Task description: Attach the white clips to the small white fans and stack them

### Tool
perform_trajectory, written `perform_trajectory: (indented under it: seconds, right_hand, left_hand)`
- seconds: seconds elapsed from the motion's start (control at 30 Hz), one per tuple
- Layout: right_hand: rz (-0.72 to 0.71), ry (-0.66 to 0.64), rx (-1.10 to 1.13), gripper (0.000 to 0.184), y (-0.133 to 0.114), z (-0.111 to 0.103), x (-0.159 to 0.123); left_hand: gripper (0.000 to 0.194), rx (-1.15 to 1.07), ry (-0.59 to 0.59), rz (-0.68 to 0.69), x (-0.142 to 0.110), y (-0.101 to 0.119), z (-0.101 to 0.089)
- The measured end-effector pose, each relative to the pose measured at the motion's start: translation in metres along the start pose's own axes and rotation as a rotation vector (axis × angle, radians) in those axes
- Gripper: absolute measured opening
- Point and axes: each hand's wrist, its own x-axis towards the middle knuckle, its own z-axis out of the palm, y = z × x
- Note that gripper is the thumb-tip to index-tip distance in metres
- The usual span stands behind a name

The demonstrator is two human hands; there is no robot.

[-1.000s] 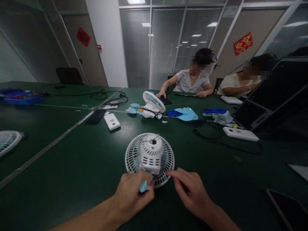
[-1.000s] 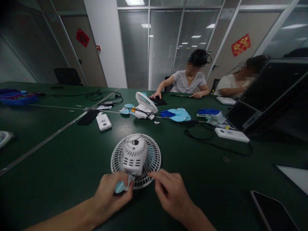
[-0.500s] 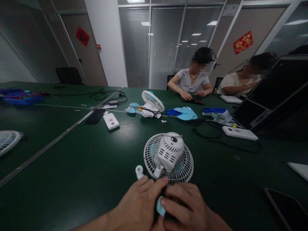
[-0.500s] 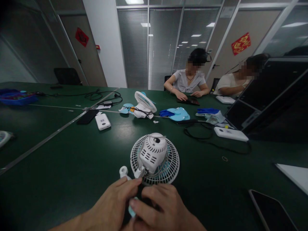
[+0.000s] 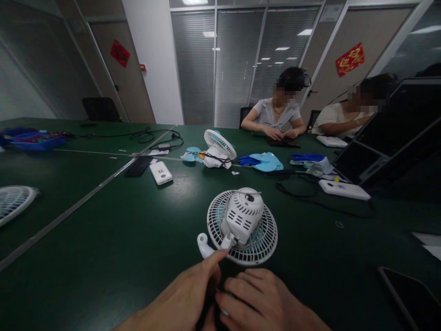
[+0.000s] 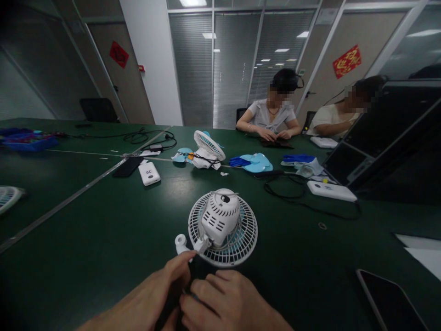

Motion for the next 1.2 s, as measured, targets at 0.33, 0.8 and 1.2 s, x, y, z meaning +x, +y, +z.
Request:
perform_trajectory:
  seconds: [0.33,0.8,1.2]
  right_hand:
    - [0.108,0.176,-0.047,0.033,0.012,-0.002,-0.010]
    - [0.436,0.297,0.020,0.024,0.022,0.000,-0.016]
    - [0.530,0.239,0.233,0.021,0.024,0.000,-0.020]
  left_hand:
    - [0.077,0.613,-0.130,-0.048,0.002,-0.028,-0.024]
    - [0.049,-0.605,0.249,-0.635,0.009,0.027,-0.018]
    - [0.030,-0.911,0.329,-0.378,0.003,0.028,0.012]
